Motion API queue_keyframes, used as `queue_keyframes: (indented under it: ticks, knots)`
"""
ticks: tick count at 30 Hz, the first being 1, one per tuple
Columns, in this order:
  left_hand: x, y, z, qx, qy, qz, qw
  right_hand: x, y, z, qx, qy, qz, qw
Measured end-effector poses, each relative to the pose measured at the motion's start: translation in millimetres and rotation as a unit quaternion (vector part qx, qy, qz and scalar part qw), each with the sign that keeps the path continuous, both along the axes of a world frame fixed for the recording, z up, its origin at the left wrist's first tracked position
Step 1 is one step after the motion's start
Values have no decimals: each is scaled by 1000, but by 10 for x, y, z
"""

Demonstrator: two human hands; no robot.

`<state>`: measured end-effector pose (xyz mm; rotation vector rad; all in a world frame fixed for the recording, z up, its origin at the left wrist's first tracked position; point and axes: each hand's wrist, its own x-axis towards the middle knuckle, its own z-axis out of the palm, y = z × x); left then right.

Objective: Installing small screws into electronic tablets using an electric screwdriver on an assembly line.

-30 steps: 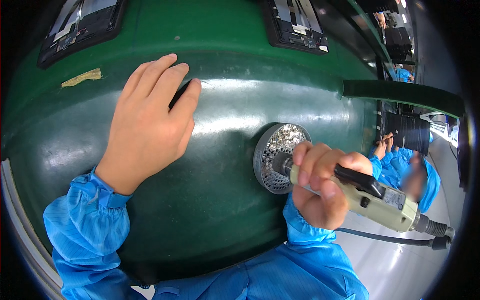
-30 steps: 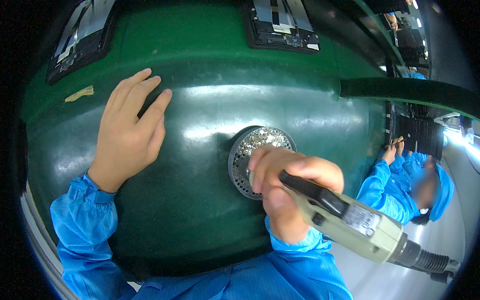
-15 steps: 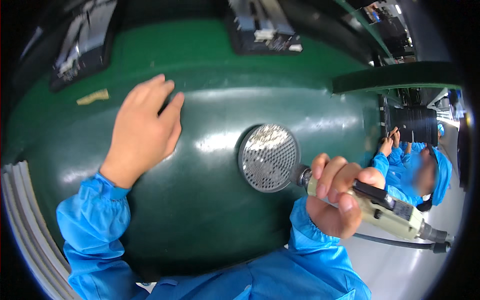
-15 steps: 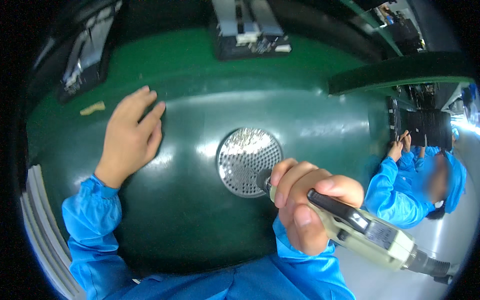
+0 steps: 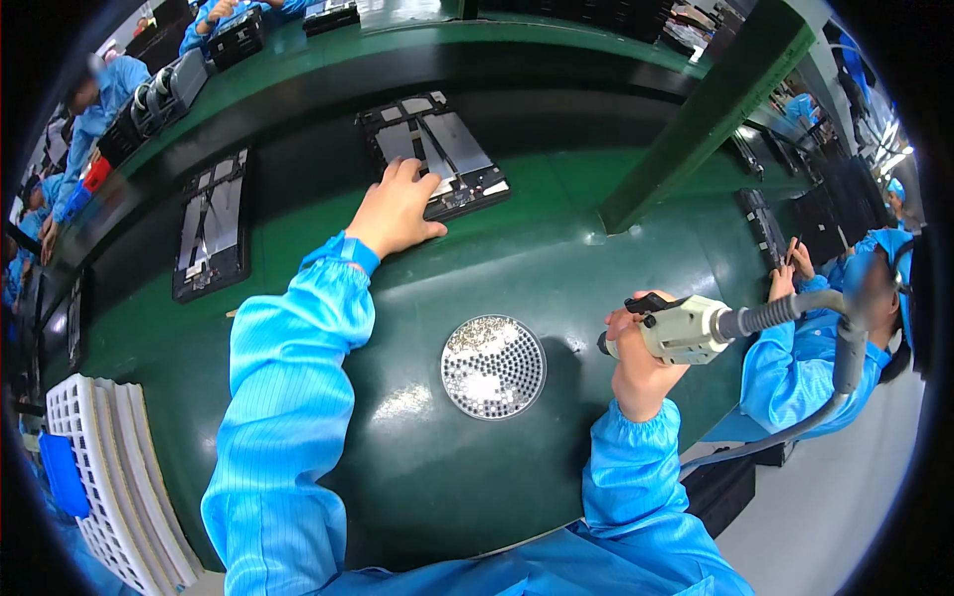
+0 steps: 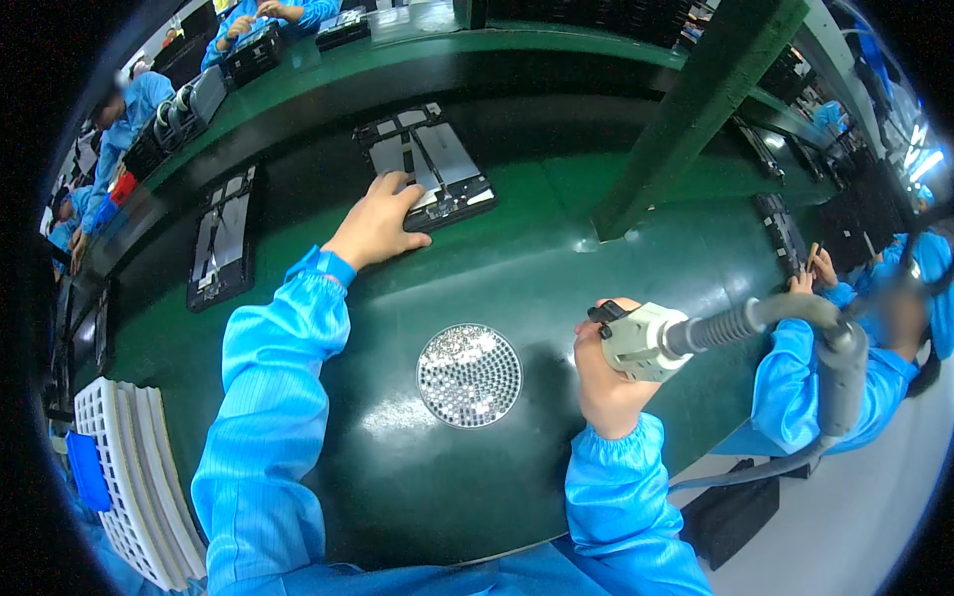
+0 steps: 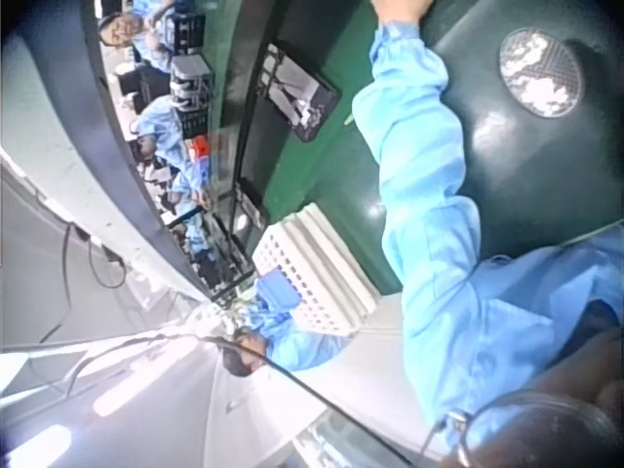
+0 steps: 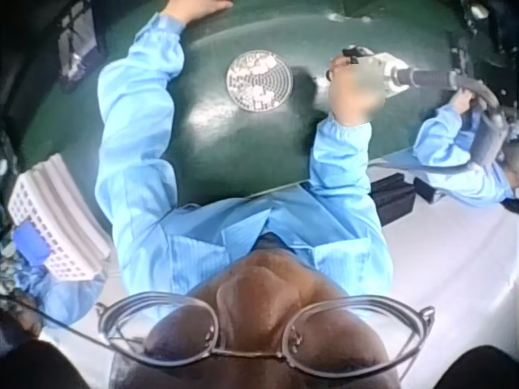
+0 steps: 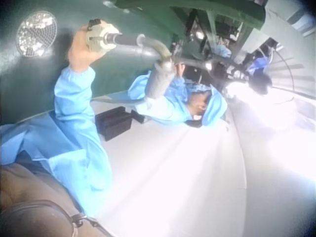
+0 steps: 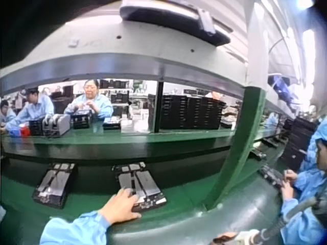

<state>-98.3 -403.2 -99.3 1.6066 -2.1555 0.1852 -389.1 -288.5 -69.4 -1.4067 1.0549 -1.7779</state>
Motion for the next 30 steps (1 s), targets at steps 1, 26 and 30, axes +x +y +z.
queue_keyframes:
  ticks: [1,26,30]
  knots:
    - [15,-105,20,59,23,-24,998,-34,-20,-20,7,-14,-8,1000]
    - [168,2902,286,-146,-122,106,976,30,107,13,11,-7,41,999]
    - [-33,3154,56,-106,-146,107,978,94,90,1,11,9,39,999]
